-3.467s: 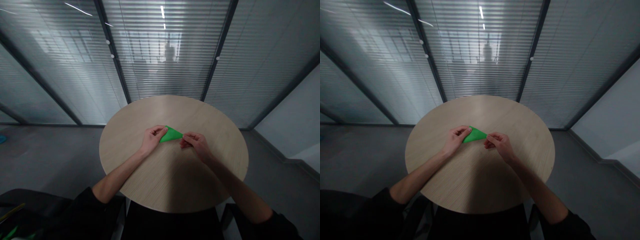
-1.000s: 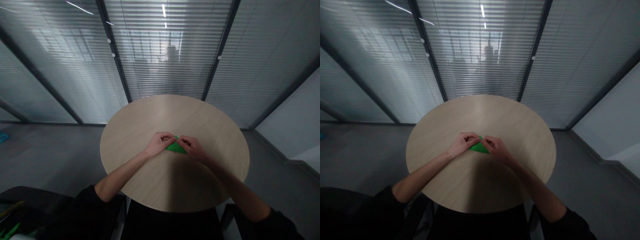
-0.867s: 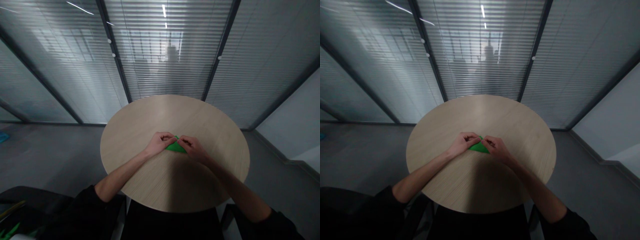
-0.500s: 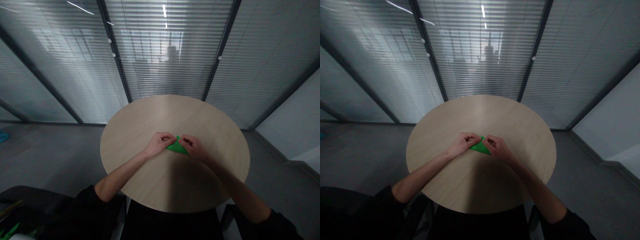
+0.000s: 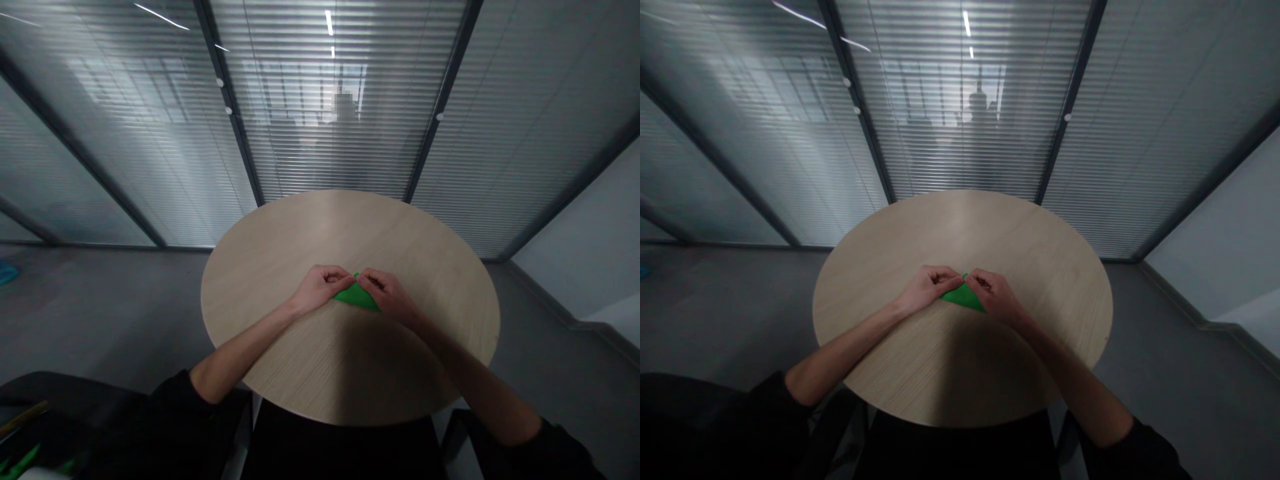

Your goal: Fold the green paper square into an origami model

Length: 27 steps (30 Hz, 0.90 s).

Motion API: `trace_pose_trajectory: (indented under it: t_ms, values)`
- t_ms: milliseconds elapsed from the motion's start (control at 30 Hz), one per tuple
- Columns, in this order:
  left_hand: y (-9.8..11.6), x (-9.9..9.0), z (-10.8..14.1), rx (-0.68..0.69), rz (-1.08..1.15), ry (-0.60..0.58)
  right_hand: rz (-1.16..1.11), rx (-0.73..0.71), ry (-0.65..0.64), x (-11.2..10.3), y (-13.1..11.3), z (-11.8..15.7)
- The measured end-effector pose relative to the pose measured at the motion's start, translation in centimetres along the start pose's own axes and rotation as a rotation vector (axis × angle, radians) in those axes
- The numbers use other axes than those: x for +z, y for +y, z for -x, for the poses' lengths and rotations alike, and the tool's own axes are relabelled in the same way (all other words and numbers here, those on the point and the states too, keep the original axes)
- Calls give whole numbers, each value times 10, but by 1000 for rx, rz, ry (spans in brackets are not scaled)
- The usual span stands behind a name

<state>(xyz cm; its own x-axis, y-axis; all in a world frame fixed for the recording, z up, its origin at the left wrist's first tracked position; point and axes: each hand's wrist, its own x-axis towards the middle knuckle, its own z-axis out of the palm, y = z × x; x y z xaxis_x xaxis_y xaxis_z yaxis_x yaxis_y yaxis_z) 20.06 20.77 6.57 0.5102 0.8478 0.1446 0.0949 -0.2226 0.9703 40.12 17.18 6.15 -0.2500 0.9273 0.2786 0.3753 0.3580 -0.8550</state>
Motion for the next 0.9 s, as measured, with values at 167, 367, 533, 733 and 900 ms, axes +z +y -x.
trace_pose_trajectory:
  t_ms: [167, 367, 533, 733, 900]
  values:
    - [-1, 0, -1, 8, 5, -5, -38, -2, 33, 2, 3, -1]
    - [0, 2, 0, -6, 12, -3, -14, -26, 36, 1, -1, -1]
    - [-1, 0, -1, -109, 75, -94, 6, -10, 95, -2, -1, 0]
    - [-3, -12, 0, -137, 90, -234, 6, 7, 118, -8, 1, 1]
    - [1, -23, 1, -125, 47, -263, 22, -16, 167, -12, 1, 0]
